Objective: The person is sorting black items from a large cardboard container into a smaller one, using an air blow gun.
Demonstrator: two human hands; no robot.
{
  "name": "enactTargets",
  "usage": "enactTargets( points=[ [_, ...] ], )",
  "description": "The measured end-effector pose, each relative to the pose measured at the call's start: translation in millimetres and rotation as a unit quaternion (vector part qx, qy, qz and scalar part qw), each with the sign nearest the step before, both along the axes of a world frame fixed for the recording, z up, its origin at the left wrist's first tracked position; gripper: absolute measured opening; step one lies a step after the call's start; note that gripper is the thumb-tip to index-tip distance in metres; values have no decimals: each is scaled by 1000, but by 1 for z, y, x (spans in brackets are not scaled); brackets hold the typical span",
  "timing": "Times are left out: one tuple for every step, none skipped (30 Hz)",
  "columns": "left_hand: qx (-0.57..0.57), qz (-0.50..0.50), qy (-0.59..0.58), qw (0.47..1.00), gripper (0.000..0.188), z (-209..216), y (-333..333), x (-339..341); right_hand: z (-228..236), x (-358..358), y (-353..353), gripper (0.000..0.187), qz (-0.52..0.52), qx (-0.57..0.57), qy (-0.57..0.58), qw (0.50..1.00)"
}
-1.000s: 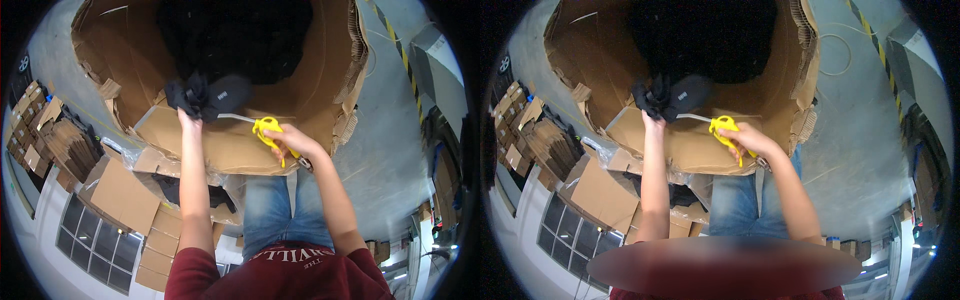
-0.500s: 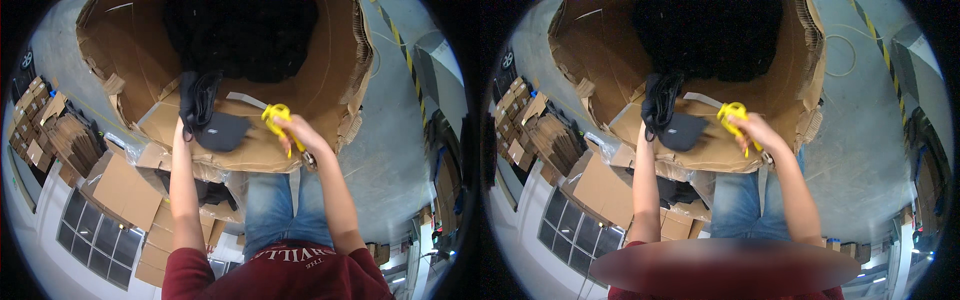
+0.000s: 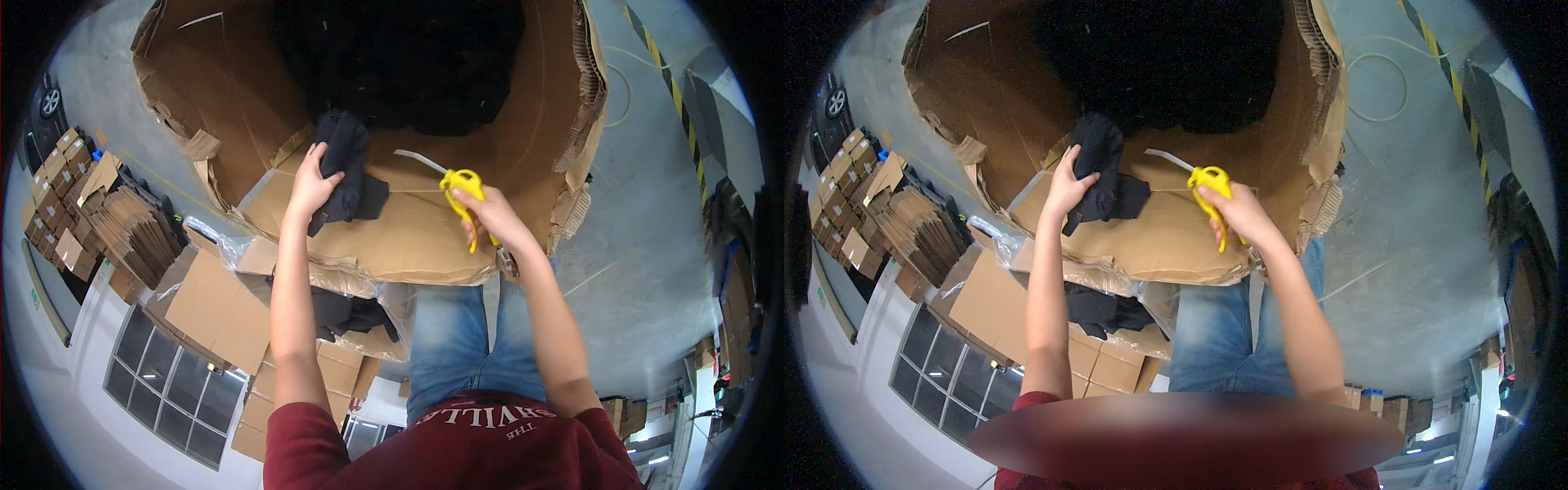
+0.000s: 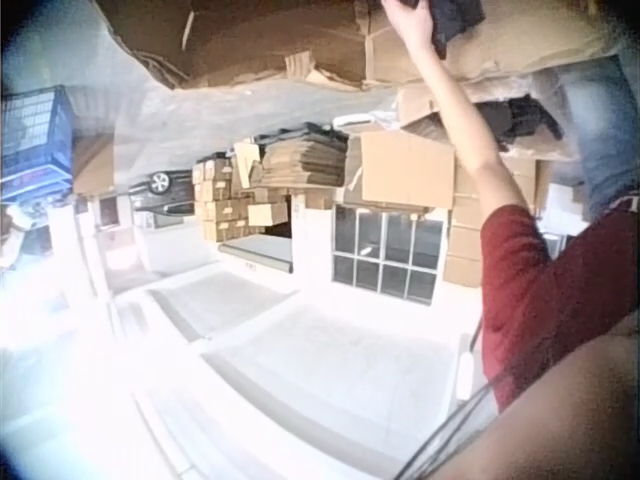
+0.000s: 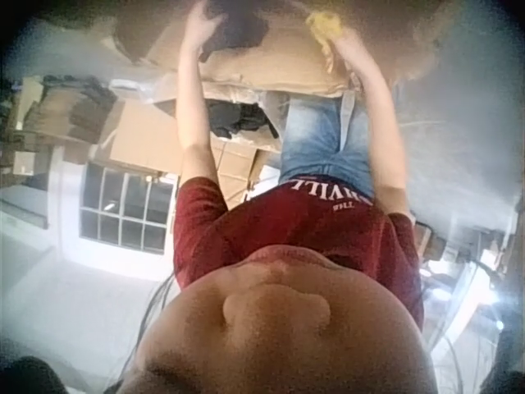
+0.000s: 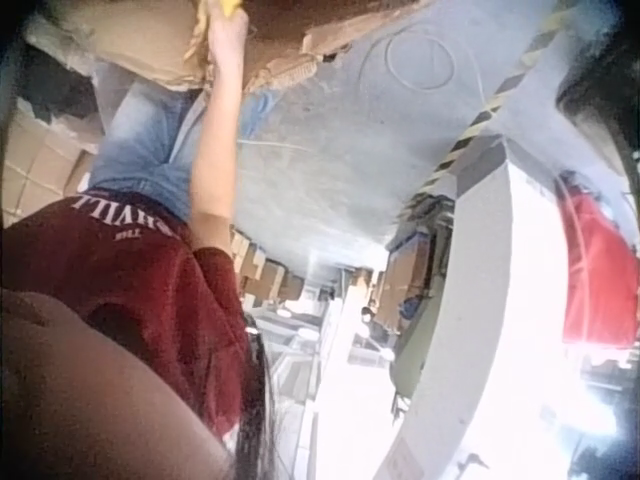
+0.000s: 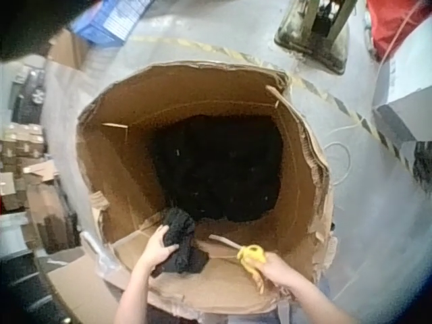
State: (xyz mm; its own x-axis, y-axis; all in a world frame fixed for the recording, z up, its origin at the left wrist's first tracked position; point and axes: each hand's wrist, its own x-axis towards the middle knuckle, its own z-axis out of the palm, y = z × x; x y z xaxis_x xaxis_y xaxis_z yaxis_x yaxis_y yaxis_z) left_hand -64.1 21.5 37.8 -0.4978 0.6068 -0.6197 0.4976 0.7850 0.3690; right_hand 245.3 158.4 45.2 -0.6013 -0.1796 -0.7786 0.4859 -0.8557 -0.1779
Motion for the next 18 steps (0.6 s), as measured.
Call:
enactTargets(
  points=[
    [-39,-99,48,993,50,9,21,15,-4,6,1,33,5,-21,2,1000],
    [-79,-196,104,972,50,26,39,22,-6,8,4,33,10,-44,12,999],
    [-80,-193,107,972,50,48,50,25,0,7,7,33,23,-121,60,991],
    [-78,-213,112,967,50,73,58,33,1,10,11,33,14,-108,35,993],
    [-78,-232,117,962,51,99,56,42,3,11,12,34,7,-96,11,995],
    [-50,-170,146,973,48,128,42,47,2,11,11,33,-12,-54,-27,998],
    [-21,-103,173,979,45,155,19,48,-4,12,5,33,-27,-9,-67,997],
    [-8,17,208,978,44,186,-9,50,-15,15,-2,36,16,-10,-41,999],
    [5,139,242,960,44,213,-38,52,-13,12,1,38,51,19,-47,997],
    [26,237,239,941,49,242,-66,48,-6,7,7,38,55,5,-37,998],
    [47,334,234,912,53,266,-93,49,2,5,11,39,62,-11,-31,998],
    [36,415,239,877,59,281,-113,55,12,2,16,40,58,-28,-14,998],
    [32,492,243,835,65,286,-133,59,12,-1,20,40,51,-40,5,998],
    [11,544,219,810,69,284,-171,63,6,1,17,40,82,-44,5,996],
    [23,539,200,818,72,280,-222,68,3,-3,12,40,92,-51,17,994],
    [-26,576,196,793,77,267,-261,75,3,-4,9,40,99,-49,-1,994],
    [-63,606,192,769,86,253,-295,86,3,-6,6,40,107,-49,-17,993],
    [-221,590,214,746,94,246,-326,92,5,-10,6,37,84,-50,-19,995]
  ],
)
